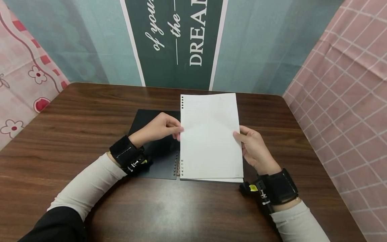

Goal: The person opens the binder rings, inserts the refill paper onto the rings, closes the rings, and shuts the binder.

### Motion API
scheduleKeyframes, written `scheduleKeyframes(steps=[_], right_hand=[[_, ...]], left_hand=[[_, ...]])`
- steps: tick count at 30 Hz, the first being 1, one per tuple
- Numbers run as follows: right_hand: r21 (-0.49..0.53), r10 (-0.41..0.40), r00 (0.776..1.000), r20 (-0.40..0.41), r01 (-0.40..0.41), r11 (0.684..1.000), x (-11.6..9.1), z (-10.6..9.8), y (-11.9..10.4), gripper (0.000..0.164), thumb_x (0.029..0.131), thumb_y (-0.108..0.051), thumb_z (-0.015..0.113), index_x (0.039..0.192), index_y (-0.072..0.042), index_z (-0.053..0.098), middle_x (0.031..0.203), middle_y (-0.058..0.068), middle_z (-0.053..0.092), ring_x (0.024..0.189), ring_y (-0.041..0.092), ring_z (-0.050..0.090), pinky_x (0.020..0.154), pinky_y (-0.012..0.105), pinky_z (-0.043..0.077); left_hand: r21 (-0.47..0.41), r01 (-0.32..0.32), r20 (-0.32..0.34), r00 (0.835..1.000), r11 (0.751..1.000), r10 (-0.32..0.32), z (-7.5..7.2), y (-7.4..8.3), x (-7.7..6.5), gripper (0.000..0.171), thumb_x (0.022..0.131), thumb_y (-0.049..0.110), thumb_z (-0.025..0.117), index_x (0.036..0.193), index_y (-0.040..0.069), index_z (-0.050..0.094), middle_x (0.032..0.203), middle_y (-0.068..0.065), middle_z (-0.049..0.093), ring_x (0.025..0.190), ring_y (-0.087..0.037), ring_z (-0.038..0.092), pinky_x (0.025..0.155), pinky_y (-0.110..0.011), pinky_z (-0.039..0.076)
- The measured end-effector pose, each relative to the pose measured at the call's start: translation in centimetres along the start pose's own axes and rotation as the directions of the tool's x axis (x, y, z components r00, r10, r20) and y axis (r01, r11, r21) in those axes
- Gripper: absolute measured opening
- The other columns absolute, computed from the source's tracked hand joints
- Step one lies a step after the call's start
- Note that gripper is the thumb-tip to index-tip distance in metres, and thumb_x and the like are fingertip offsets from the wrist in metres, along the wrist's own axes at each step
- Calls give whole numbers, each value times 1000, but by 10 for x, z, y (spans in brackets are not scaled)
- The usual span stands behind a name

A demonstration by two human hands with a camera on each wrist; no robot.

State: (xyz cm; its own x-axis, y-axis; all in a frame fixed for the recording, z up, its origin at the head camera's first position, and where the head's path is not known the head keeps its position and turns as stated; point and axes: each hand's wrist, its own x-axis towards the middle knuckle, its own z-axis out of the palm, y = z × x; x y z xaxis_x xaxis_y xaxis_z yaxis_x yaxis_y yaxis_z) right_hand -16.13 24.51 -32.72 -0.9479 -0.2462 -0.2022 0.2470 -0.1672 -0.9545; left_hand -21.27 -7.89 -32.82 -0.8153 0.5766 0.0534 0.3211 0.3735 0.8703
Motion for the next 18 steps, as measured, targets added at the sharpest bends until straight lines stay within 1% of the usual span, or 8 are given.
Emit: scheduleKeyframes(steps=[1, 3, 5, 6, 8, 11, 15, 18], right_hand=[[-6, 2, 1000, -3, -2, 1000, 0, 0, 0, 18, 100, -16, 60, 118, -14, 60, 98, -4, 73, 88, 6, 71, 74, 21, 57], [-19, 9, 1000, -13, -9, 1000, 0, 0, 0, 21, 99, -17, 60, 120, -13, 58, 98, -5, 74, 88, 5, 71, 73, 21, 57], [-40, 19, 999, -28, -20, 999, 1, 0, 1, 24, 99, -18, 61, 122, -13, 55, 97, -6, 74, 86, 5, 71, 72, 22, 57], [-52, 25, 999, -38, -27, 998, 1, -1, 1, 25, 99, -19, 61, 122, -12, 55, 96, -6, 74, 86, 5, 71, 72, 22, 57], [-81, 34, 998, -51, -38, 996, 1, -1, 2, 27, 99, -20, 60, 124, -12, 53, 95, -7, 73, 84, 4, 70, 71, 21, 57], [-119, 45, 997, -67, -53, 991, 1, -1, 3, 29, 100, -21, 60, 126, -12, 52, 93, -9, 72, 83, 4, 68, 70, 21, 56], [-139, 55, 995, -81, -66, 988, 1, -2, 4, 35, 100, -22, 59, 131, -10, 49, 94, -10, 72, 83, 4, 67, 70, 21, 54], [-132, 55, 995, -80, -65, 989, 2, -3, 4, 34, 100, -20, 59, 132, -10, 49, 94, -10, 72, 82, 5, 66, 69, 22, 53]], left_hand=[[5, 1, -2, 1000, 1000, -1, 0, 0, 0, 17, 96, 12, 65, 87, 3, 75, 70, -7, 73, 71, -25, 69, 66, -34, 54], [18, 3, -5, 1000, 1000, -3, 1, 0, 1, 17, 97, 13, 65, 86, 5, 76, 70, -6, 73, 62, -23, 61, 59, -28, 43], [31, 4, -8, 1000, 1000, -4, 1, -2, 1, 18, 97, 13, 65, 85, 6, 76, 70, -5, 74, 54, -19, 48, 55, -26, 31], [40, 6, -8, 1000, 999, -6, 1, -2, 2, 18, 97, 13, 65, 84, 6, 76, 71, -6, 74, 53, -17, 41, 55, -27, 27], [61, 6, -3, 1000, 998, -6, 1, -4, 3, 19, 97, 13, 64, 83, 7, 75, 72, -7, 74, 53, -14, 28, 56, -27, 24], [89, 10, 16, 1000, 996, -11, 1, -5, 6, 20, 98, 13, 63, 83, 7, 75, 75, -11, 74, 55, -12, 30, 58, -27, 24], [107, 13, 38, 999, 994, -17, 2, -5, 8, 21, 98, 13, 62, 82, 7, 74, 78, -15, 74, 57, -12, 33, 60, -27, 24], [107, 13, 41, 999, 994, -18, 1, -6, 9, 21, 98, 12, 62, 81, 7, 74, 78, -14, 74, 55, -12, 28, 58, -26, 23]])
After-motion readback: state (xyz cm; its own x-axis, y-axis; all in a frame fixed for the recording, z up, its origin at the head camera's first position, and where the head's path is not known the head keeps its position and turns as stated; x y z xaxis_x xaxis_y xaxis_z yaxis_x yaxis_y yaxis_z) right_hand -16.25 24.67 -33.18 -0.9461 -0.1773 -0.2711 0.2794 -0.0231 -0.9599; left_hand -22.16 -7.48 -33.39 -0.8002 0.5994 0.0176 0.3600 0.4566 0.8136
